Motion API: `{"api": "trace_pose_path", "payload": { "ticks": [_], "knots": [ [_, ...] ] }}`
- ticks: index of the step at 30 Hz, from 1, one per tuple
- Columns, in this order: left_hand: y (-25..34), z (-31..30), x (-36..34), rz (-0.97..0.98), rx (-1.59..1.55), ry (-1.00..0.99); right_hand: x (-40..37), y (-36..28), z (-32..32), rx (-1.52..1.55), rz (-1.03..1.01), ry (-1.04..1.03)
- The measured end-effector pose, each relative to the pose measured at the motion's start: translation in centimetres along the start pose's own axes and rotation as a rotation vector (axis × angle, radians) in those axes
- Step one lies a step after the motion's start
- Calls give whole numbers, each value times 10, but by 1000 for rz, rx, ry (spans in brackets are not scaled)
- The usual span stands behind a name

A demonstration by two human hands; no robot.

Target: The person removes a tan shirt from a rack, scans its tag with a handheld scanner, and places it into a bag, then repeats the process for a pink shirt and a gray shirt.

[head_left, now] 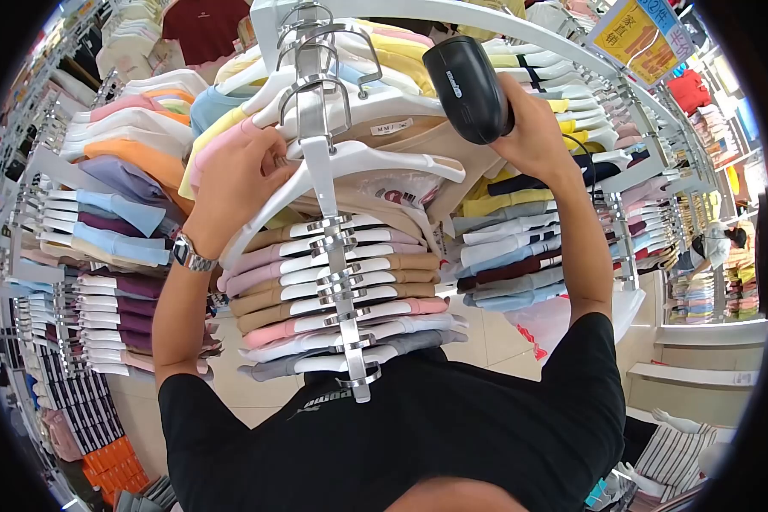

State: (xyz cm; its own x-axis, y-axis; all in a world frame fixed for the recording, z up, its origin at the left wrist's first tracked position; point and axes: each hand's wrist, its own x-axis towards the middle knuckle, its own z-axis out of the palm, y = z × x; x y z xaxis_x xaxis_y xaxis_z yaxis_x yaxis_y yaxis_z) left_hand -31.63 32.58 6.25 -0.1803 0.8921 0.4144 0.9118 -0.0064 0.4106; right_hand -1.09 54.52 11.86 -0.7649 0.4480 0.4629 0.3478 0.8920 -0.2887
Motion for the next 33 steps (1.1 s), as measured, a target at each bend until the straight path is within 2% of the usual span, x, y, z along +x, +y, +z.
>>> {"api": "trace_pose_path", "payload": {
  "ticks": [4,7,10,13,16,19,20,23,25,27,29,30,31,32,33],
  "knots": [
    [7,-1,-8,183,345,166,6,1,-1,-36,-54,-24],
    [8,-4,-15,23,393,32,13,-1,2,-34,-83,-49],
    [-14,-2,-20,-43,227,-122,15,-8,6,-16,-84,-134],
    [-28,5,-29,-72,191,-161,8,2,28,51,-116,-191],
    [-31,1,-36,-175,196,-200,4,11,35,64,-131,-124],
    [-23,-5,-47,-228,288,-94,4,18,38,75,-94,-96],
    [-23,-7,-53,-145,235,34,2,20,39,82,-73,-91],
    [-35,-22,-78,-376,40,99,-11,23,34,108,22,-4],
    [-29,-21,-102,-496,-103,420,-25,13,23,55,24,112],
    [-24,-26,-145,-593,-297,580,-45,-6,8,38,65,239],
    [-7,-14,-161,-336,-556,423,-82,-10,-2,218,60,224],
    [6,-4,-165,-209,-681,349,-111,-7,3,515,155,149],
    [27,-1,-156,-369,-563,204,-135,-18,11,672,242,80],
    [31,8,-147,-395,-471,69,-158,-29,19,820,341,23],
    [22,22,-142,-377,-476,25,-165,-30,30,854,277,-44]
  ]
}}
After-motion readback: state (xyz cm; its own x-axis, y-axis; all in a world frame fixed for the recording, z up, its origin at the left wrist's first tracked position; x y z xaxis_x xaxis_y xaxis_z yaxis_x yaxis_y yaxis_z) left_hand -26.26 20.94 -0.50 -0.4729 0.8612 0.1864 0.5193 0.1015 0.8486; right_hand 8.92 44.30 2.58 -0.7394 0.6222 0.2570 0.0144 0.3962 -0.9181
